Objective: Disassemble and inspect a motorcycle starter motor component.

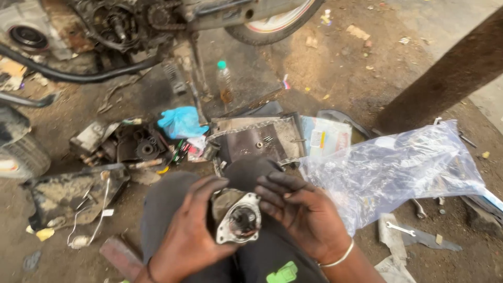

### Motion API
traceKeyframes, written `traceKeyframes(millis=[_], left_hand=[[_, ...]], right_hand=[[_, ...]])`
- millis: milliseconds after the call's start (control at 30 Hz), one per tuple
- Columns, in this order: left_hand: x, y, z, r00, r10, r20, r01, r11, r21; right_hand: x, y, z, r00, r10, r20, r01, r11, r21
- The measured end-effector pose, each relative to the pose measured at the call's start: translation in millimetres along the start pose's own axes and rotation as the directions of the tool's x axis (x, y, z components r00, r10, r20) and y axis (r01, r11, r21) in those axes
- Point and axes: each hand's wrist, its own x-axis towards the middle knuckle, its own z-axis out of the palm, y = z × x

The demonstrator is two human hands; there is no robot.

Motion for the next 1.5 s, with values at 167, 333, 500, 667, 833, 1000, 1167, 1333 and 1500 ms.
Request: traceKeyframes(millis=[167, 333, 500, 667, 833, 1000, 1167, 1333, 1500], left_hand=[[7.0, 1.8, 5.9, 0.982, -0.027, 0.185, 0.037, 0.998, -0.055], [6.2, 10.8, 4.2, 0.973, 0.087, 0.213, -0.107, 0.991, 0.086], [26.2, 55.3, -2.2, 0.805, 0.505, 0.311, -0.593, 0.701, 0.396], [62.9, 98.1, 9.7, 0.375, 0.443, 0.814, -0.921, 0.077, 0.382], [69.4, 78.8, -29.5, 0.543, 0.48, 0.689, -0.835, 0.4, 0.379], [56.4, 44.2, -55.7, 0.754, 0.495, 0.432, -0.644, 0.689, 0.334], [36.0, 20.4, -66.5, 0.852, 0.398, 0.34, -0.493, 0.83, 0.262], [19.8, 8.5, -67.4, 0.884, 0.359, 0.299, -0.43, 0.876, 0.219], [-9.4, -45.9, -46.1, 0.913, 0.337, 0.229, -0.376, 0.914, 0.155]], right_hand=[[3.4, 18.6, -52.3, 0.991, -0.13, 0.026, 0.132, 0.99, -0.056], [-23.9, 16.5, -31.5, 0.973, -0.068, -0.222, 0.031, 0.986, -0.166], [-17.0, 34.6, -2.8, 0.882, 0.157, -0.444, -0.139, 0.988, 0.072], [15.3, 63.3, -3.5, 0.974, 0.068, -0.218, -0.038, 0.99, 0.138], [14.7, 49.8, 33.8, 0.977, 0.097, -0.191, -0.072, 0.988, 0.136], [9.6, 54.4, -10.5, 0.985, 0.165, -0.057, -0.157, 0.979, 0.133], [-2.7, 35.3, 29.4, 0.995, 0.099, 0.003, -0.099, 0.994, 0.046], [-7.8, 52.7, 5.4, 1.0, -0.017, -0.014, 0.016, 0.999, -0.043], [-15.1, 49.8, 13.7, 0.996, -0.085, -0.028, 0.081, 0.988, -0.128]])
